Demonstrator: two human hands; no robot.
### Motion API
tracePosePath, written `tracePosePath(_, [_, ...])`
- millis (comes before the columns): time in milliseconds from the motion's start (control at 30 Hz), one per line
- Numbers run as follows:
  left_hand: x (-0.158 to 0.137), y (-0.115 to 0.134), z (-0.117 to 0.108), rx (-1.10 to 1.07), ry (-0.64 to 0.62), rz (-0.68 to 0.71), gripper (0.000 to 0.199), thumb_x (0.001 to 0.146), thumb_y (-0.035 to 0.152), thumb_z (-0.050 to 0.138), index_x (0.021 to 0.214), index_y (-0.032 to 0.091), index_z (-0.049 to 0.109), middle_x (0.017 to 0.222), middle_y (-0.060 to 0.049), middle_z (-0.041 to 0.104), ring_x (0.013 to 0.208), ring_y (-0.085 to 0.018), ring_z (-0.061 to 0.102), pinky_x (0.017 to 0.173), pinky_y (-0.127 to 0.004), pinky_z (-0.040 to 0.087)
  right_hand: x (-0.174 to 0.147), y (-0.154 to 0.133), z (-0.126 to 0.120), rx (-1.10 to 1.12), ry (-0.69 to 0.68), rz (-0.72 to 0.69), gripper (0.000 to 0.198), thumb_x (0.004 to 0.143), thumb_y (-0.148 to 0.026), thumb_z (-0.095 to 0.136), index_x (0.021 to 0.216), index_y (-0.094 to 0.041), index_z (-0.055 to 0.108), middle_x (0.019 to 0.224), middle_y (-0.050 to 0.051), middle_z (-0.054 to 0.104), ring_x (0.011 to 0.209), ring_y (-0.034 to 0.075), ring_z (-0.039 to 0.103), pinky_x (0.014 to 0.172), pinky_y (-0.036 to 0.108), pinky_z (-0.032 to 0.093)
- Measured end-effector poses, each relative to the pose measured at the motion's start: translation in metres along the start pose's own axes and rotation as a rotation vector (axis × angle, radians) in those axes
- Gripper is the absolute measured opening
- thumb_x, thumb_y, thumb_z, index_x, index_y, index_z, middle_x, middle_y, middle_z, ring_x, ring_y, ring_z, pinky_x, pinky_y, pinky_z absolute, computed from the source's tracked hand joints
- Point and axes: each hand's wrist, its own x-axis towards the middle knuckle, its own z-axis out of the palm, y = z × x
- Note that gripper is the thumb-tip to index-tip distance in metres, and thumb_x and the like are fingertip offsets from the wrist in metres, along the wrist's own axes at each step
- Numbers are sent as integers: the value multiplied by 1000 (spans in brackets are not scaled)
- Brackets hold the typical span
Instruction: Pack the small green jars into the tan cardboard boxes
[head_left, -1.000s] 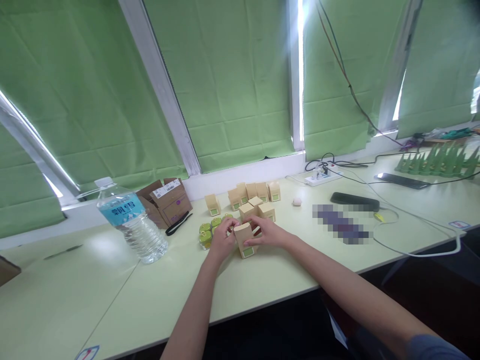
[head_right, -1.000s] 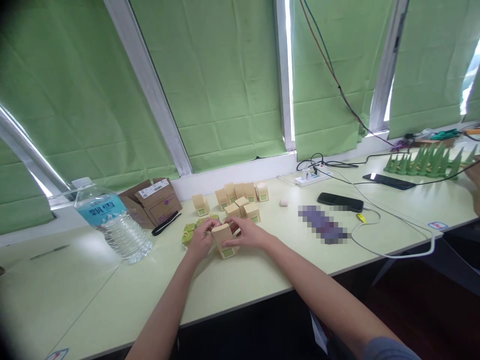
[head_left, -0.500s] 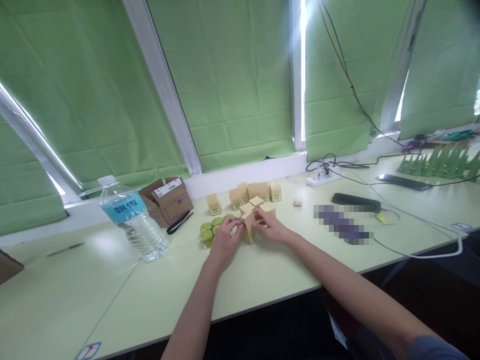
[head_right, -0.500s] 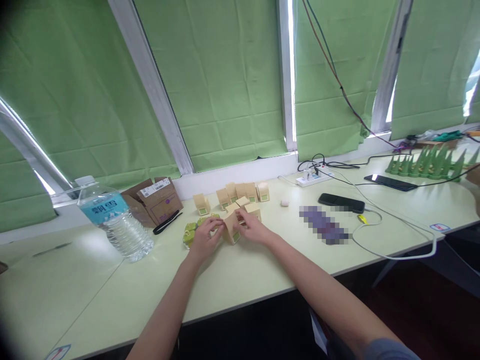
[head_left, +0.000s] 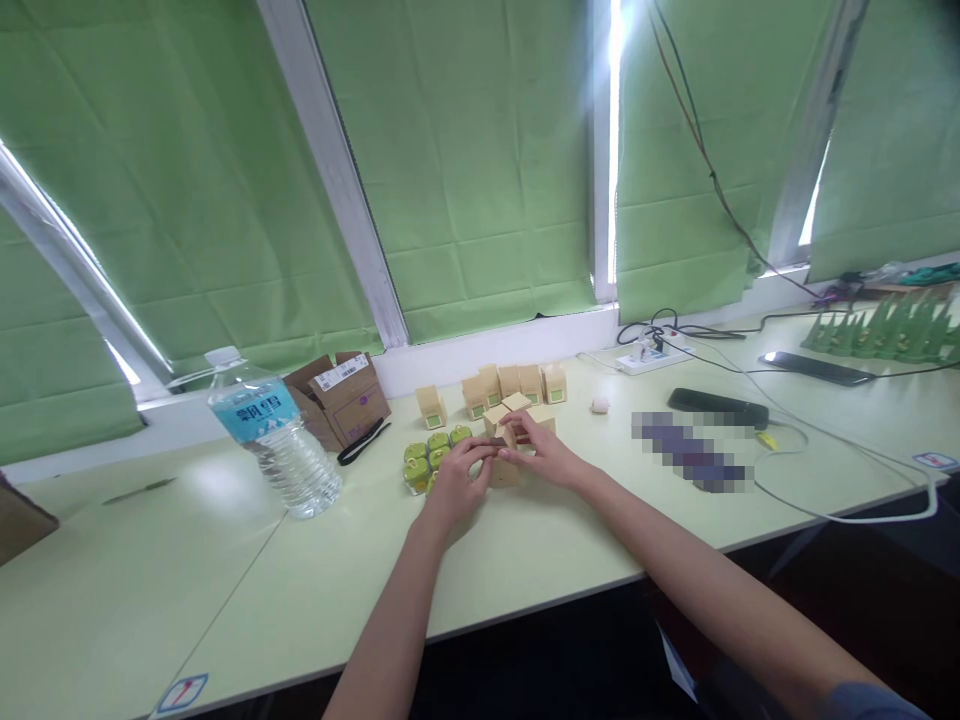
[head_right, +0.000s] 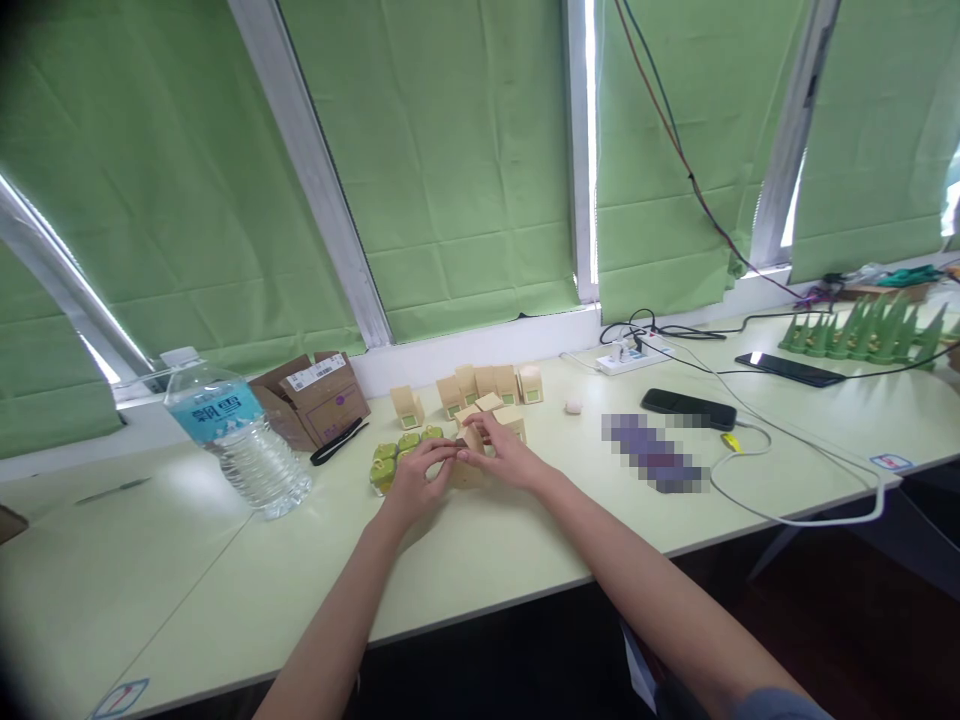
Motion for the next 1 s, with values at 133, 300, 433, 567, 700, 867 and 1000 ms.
tracePosePath(133, [1,3,-1,-12,41,3,25,90,16,49,101,23,70,106,-8,66,98,-20,64,87,-37,52,0,-2,0,-18,-9,-7,37,95,-48,52,123,-25,44,96,2,62,92,17,64,96,41,51])
tracePosePath(300, [0,4,0,-37,15,-53,34,89,16,50,121,24,57,114,-8,66,102,-21,63,91,-39,50,-1,-1,-2,-8,13,-7,34,98,-48,46,123,-25,46,95,2,61,94,18,64,93,40,51])
tracePosePath(433, [-1,3,2,-72,-40,-75,35,89,17,49,123,24,54,111,-7,68,102,-21,64,91,-39,49,-1,0,-2,-5,7,6,39,98,-51,46,127,-25,50,103,4,64,97,20,65,93,40,51])
tracePosePath(567, [0,2,3,-86,-2,-82,33,91,18,48,123,23,53,107,-7,68,96,-19,64,88,-37,49,0,1,0,-69,9,-32,38,98,-50,46,127,-27,55,123,7,62,112,22,61,99,41,48])
tracePosePath(700, [0,-1,5,-43,40,-98,30,91,19,49,120,22,54,104,-7,67,94,-19,63,86,-36,50,0,3,3,-213,-47,-80,34,99,-47,47,123,-27,61,125,7,64,121,24,55,104,45,42])
tracePosePath(867, [0,-2,4,8,62,-79,24,90,16,47,111,21,59,102,-6,65,92,-19,62,85,-35,49,0,6,5,-241,-47,-69,33,99,-45,47,123,-26,60,126,7,63,122,24,54,105,45,41])
tracePosePath(1000, [0,0,2,18,25,-60,22,92,15,45,104,21,63,102,-5,66,95,-19,62,88,-35,48,-1,4,4,-248,-51,-55,34,100,-46,45,123,-25,60,126,7,63,121,25,54,104,44,41])
